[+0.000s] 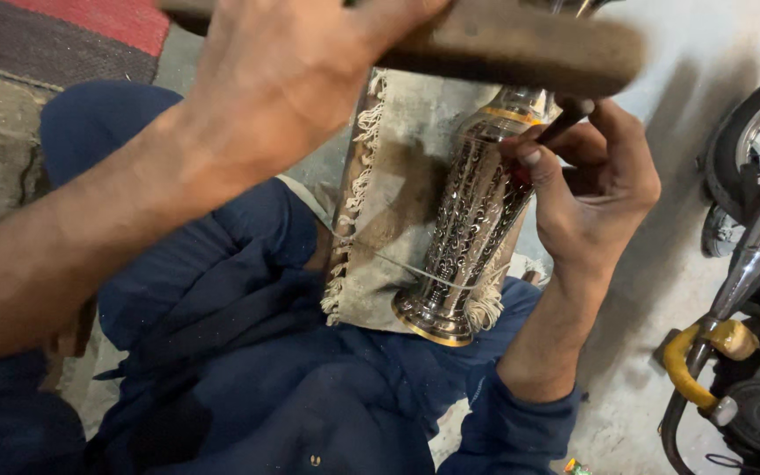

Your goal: The person sits cross-legged on the floor with an engraved brass vase resting on a cloth pad on their lap. They hold a punch against the vase surface with one hand and repeatedly strike it with a wooden mallet held in the other hand, working the decorative pattern around the vase body.

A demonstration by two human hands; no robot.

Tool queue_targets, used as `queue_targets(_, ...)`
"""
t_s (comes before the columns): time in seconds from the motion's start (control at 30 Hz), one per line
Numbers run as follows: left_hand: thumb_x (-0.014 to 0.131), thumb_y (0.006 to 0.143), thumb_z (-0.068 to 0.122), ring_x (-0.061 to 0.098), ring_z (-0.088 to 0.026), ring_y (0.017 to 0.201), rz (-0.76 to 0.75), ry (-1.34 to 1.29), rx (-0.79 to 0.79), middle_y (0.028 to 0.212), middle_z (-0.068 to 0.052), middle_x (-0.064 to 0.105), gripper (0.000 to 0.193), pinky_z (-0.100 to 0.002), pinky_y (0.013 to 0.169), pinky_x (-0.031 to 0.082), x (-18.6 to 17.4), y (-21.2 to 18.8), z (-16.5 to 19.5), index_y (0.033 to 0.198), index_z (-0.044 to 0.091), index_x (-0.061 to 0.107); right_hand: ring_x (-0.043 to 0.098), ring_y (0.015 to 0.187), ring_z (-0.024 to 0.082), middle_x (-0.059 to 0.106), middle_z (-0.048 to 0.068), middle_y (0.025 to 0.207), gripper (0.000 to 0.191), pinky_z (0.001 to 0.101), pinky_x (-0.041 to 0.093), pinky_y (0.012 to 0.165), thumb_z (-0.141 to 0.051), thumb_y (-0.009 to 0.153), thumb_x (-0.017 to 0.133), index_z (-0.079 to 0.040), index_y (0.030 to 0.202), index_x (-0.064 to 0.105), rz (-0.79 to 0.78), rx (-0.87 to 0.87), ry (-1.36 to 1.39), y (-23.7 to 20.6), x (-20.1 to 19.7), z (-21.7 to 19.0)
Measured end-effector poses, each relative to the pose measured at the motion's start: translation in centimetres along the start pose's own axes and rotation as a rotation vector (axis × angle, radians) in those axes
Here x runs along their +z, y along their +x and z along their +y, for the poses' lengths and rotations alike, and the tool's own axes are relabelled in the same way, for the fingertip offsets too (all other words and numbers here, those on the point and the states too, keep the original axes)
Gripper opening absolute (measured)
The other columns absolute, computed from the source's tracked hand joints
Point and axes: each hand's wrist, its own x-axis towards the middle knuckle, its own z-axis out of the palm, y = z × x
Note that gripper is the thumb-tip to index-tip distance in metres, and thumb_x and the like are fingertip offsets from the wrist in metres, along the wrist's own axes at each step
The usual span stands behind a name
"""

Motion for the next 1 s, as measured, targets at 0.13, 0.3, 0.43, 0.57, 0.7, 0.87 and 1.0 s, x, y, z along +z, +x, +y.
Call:
queue_targets(0.13,0.074,0.096,0.009,0.068,-0.036,0.094,0.017,-0.009,0.011,0.100,-0.018,0.068,0.031,-0.048,0.077,0.054,0.3,0.0,0.0,0.125,0.006,0.064,0.077,0.099,0.021,0.075,0.019,0.107,0.038,0.0280,0.064,0.087,0.012,0.109,0.071,0.006,0.141,0.051,-0.007,0.003,-0.037,0.1,-0.1,-0.1)
queue_targets(0.3,0.076,0.098,0.011,0.067,-0.039,0.091,-0.083,-0.172,-0.151,0.099,-0.018,0.066,0.038,-0.050,0.075,0.053,0.3,0.3,0.0,0.131,0.002,0.059,0.076,0.100,0.020,0.075,0.019,0.106,0.035,0.0278,0.064,0.087,0.012,0.111,0.070,0.007,0.140,0.051,-0.022,-0.020,-0.045,0.1,-0.3,0.0)
queue_targets(0.43,0.070,0.099,-0.001,0.067,-0.038,0.100,0.049,-0.022,0.060,0.112,-0.016,0.065,0.043,-0.049,0.081,0.054,0.0,0.4,0.1,0.138,0.009,0.057,0.075,0.101,0.019,0.075,0.018,0.107,0.034,0.0283,0.064,0.090,0.011,0.112,0.070,0.007,0.141,0.052,-0.013,0.005,-0.011,0.0,-0.4,0.3)
queue_targets(0.57,0.070,0.096,-0.002,0.066,-0.038,0.102,0.056,0.018,0.081,0.113,-0.016,0.064,0.049,-0.050,0.082,0.053,0.0,0.2,0.2,0.140,0.009,0.053,0.075,0.102,0.018,0.074,0.017,0.108,0.037,0.0277,0.064,0.091,0.012,0.112,0.071,0.006,0.144,0.052,-0.028,-0.015,0.038,-0.1,-0.5,0.6)
queue_targets(0.7,0.070,0.097,0.000,0.065,-0.039,0.102,0.011,-0.085,0.006,0.112,-0.018,0.062,0.051,-0.050,0.082,0.052,0.2,0.0,0.0,0.141,0.007,0.048,0.075,0.104,0.019,0.074,0.018,0.109,0.036,0.0284,0.064,0.093,0.014,0.113,0.072,0.006,0.143,0.052,-0.051,-0.018,0.033,0.0,-0.7,0.7)
queue_targets(0.87,0.068,0.096,-0.003,0.064,-0.038,0.100,0.016,-0.067,0.033,0.112,-0.018,0.062,0.055,-0.049,0.079,0.052,0.0,0.0,-0.3,0.145,0.008,0.046,0.074,0.107,0.020,0.070,0.018,0.120,0.036,0.0305,0.065,0.096,0.013,0.108,0.071,0.006,0.139,0.052,-0.022,-0.004,0.025,0.0,-0.8,0.8)
queue_targets(1.0,0.068,0.099,-0.011,0.065,-0.036,0.092,0.010,0.162,0.112,0.109,-0.016,0.063,0.062,-0.049,0.074,0.051,-0.3,0.1,-0.3,0.151,0.017,0.052,0.075,0.105,0.020,0.074,0.018,0.109,0.036,0.0293,0.063,0.094,0.013,0.112,0.070,0.005,0.142,0.053,-0.037,-0.022,0.019,-0.1,-0.8,0.9)
